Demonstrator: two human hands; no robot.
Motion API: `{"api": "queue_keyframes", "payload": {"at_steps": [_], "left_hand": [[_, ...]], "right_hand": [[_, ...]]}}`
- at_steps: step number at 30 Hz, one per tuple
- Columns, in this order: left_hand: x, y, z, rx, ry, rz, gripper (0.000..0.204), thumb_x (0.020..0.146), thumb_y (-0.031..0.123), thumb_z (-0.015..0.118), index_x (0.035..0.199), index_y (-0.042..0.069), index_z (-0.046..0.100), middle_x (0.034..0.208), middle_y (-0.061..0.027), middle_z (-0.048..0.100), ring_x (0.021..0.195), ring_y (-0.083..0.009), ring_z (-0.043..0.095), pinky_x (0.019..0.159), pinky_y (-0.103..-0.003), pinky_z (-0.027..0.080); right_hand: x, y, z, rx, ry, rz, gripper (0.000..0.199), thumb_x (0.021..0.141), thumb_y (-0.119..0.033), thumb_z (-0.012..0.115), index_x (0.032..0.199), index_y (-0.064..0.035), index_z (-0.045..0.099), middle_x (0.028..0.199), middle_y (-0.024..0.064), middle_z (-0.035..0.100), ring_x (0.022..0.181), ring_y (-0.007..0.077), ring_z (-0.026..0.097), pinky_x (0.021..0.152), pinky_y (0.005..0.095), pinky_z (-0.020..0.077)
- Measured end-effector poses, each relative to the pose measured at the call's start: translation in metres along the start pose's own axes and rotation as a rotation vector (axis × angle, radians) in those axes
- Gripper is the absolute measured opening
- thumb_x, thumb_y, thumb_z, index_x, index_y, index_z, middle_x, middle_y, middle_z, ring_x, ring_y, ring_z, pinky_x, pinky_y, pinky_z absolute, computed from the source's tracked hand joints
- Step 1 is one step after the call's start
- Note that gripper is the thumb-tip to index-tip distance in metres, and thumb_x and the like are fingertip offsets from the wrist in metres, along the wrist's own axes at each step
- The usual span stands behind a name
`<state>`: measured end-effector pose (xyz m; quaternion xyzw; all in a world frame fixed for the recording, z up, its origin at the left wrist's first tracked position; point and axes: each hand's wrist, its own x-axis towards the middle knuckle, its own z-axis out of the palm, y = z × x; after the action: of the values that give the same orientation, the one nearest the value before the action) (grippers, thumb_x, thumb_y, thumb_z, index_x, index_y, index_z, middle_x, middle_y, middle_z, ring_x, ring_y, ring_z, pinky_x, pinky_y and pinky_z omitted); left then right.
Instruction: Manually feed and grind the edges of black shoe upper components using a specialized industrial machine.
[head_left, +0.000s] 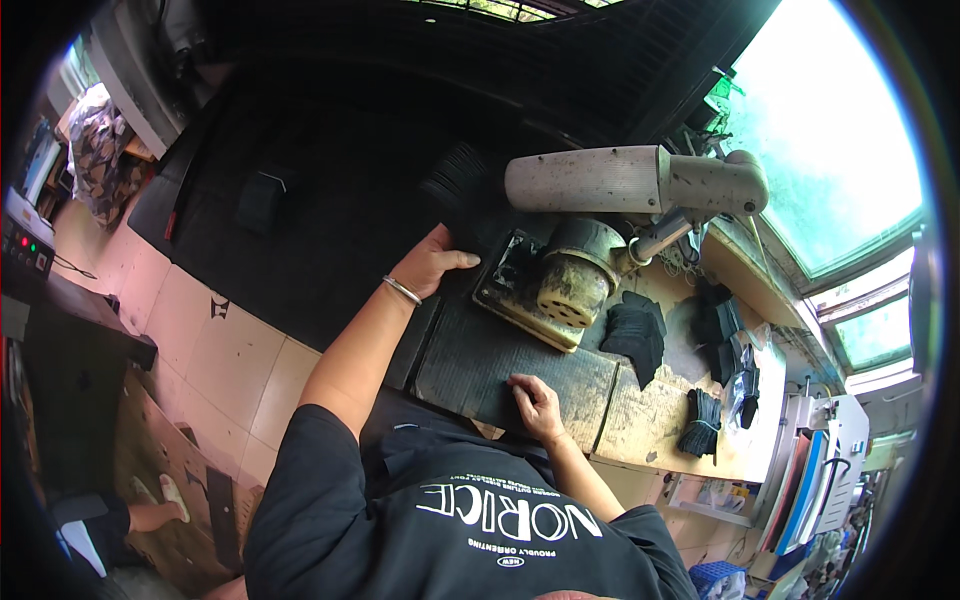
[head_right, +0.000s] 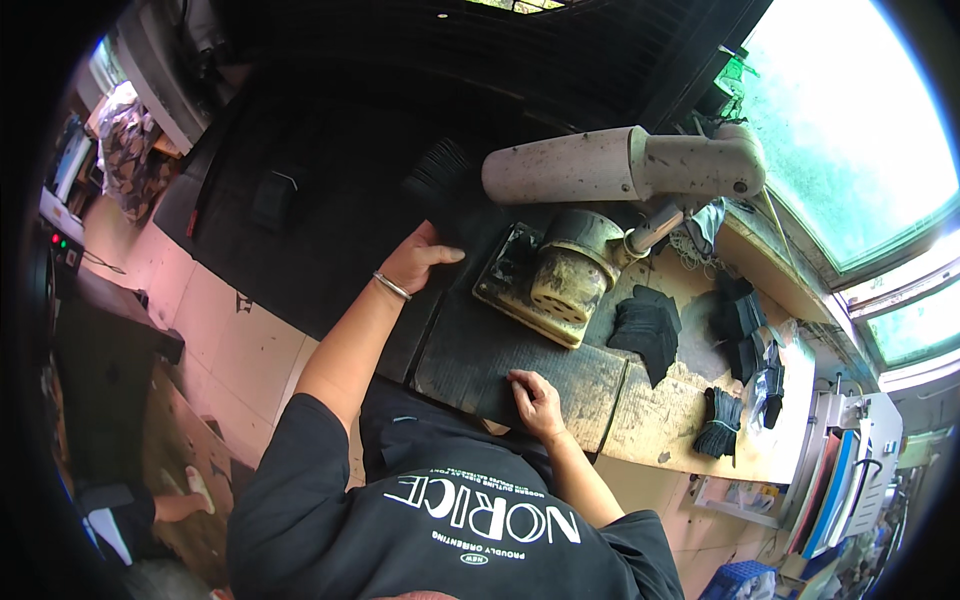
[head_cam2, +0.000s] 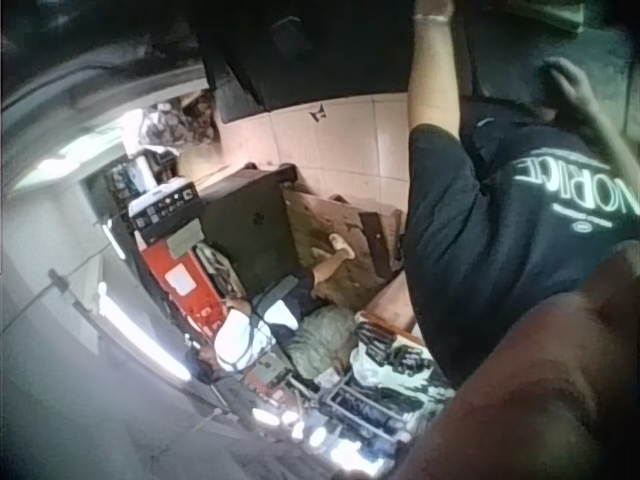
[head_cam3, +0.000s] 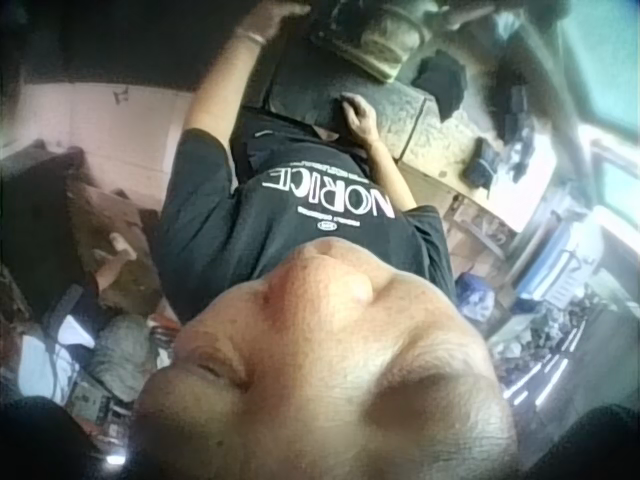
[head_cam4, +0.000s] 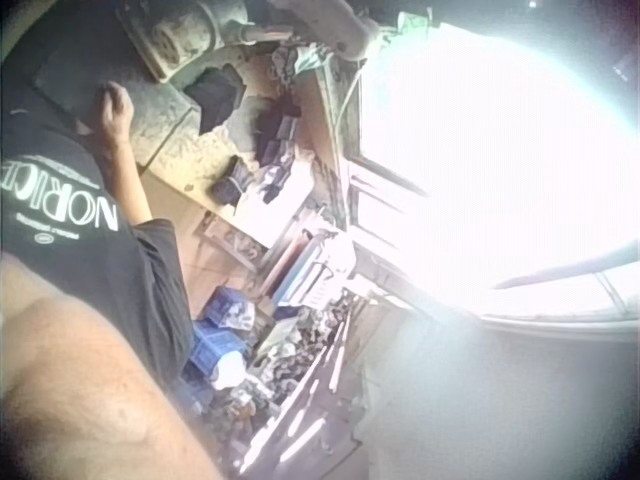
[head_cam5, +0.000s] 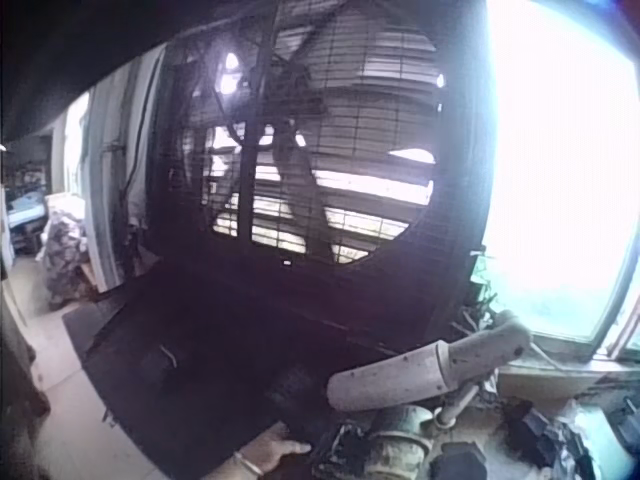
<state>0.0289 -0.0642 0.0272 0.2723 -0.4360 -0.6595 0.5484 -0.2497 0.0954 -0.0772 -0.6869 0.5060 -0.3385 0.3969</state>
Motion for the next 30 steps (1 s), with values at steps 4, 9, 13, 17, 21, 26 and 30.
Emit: {"api": "queue_keyframes", "payload": {"at_steps": [4, 9, 13, 17, 21, 26, 30], "left_hand": [[0.007, 0.003, -0.01, -0.019, 0.031, -0.011, 0.054, 0.073, -0.003, 0.066, 0.125, 0.003, 0.054, 0.12, -0.0055, 0.061, 0.111, -0.0174, 0.056, 0.099, -0.031, 0.041], [0.009, 0.006, -0.01, 0.0, 0.005, -0.029, 0.052, 0.072, -0.003, 0.067, 0.123, 0.003, 0.055, 0.118, -0.0057, 0.062, 0.108, -0.0174, 0.058, 0.097, -0.03, 0.043], [0.005, 0.006, -0.006, 0.012, 0.006, -0.06, 0.051, 0.072, -0.003, 0.067, 0.121, 0.003, 0.056, 0.117, -0.0055, 0.062, 0.107, -0.0167, 0.058, 0.096, -0.03, 0.043], [0.003, 0.0, -0.011, 0.012, -0.019, -0.097, 0.051, 0.072, -0.004, 0.067, 0.122, 0.003, 0.056, 0.117, -0.005, 0.063, 0.107, -0.0162, 0.058, 0.095, -0.029, 0.044], [0.001, -0.003, -0.012, 0.018, -0.081, -0.133, 0.053, 0.073, -0.004, 0.066, 0.124, 0.003, 0.056, 0.119, -0.0043, 0.062, 0.107, -0.0159, 0.058, 0.095, -0.029, 0.044], [-0.002, -0.008, -0.011, 0.024, -0.138, -0.136, 0.056, 0.072, -0.004, 0.065, 0.127, 0.003, 0.054, 0.123, -0.0043, 0.061, 0.112, -0.0166, 0.056, 0.099, -0.03, 0.041], [-0.006, -0.011, -0.01, 0.008, -0.172, -0.15, 0.057, 0.072, -0.003, 0.065, 0.128, 0.002, 0.054, 0.124, -0.0051, 0.06, 0.114, -0.0171, 0.055, 0.101, -0.03, 0.039]], "right_hand": [[0.0, -0.001, 0.0, 0.012, -0.005, 0.012, 0.016, 0.092, -0.003, 0.056, 0.105, 0.0016, 0.063, 0.096, 0.0108, 0.067, 0.09, 0.0162, 0.065, 0.081, 0.0268, 0.05], [0.001, -0.001, 0.001, 0.017, 0.009, 0.005, 0.016, 0.09, -0.004, 0.057, 0.104, 0.0002, 0.064, 0.095, 0.012, 0.067, 0.089, 0.0214, 0.065, 0.079, 0.0287, 0.0505], [0.002, -0.001, 0.002, 0.018, 0.027, -0.007, 0.015, 0.089, -0.004, 0.059, 0.102, -0.0013, 0.065, 0.093, 0.0129, 0.067, 0.087, 0.0259, 0.066, 0.077, 0.0307, 0.0511], [0.002, -0.001, 0.002, 0.023, 0.027, -0.011, 0.015, 0.089, -0.004, 0.059, 0.102, -0.0013, 0.065, 0.093, 0.0128, 0.067, 0.086, 0.0254, 0.066, 0.077, 0.0306, 0.0512], [0.002, -0.001, 0.002, 0.022, 0.026, -0.004, 0.015, 0.088, -0.004, 0.059, 0.102, -0.0014, 0.065, 0.093, 0.0126, 0.067, 0.086, 0.0247, 0.066, 0.077, 0.0302, 0.0514], [0.001, -0.001, 0.002, 0.023, 0.028, -0.001, 0.016, 0.088, -0.004, 0.059, 0.103, -0.0015, 0.065, 0.093, 0.0124, 0.067, 0.086, 0.0244, 0.067, 0.077, 0.0299, 0.0516], [0.001, -0.001, 0.002, 0.025, 0.025, 0.005, 0.016, 0.089, -0.004, 0.059, 0.103, -0.0018, 0.065, 0.093, 0.0124, 0.068, 0.087, 0.0247, 0.067, 0.078, 0.0304, 0.0517]]}}
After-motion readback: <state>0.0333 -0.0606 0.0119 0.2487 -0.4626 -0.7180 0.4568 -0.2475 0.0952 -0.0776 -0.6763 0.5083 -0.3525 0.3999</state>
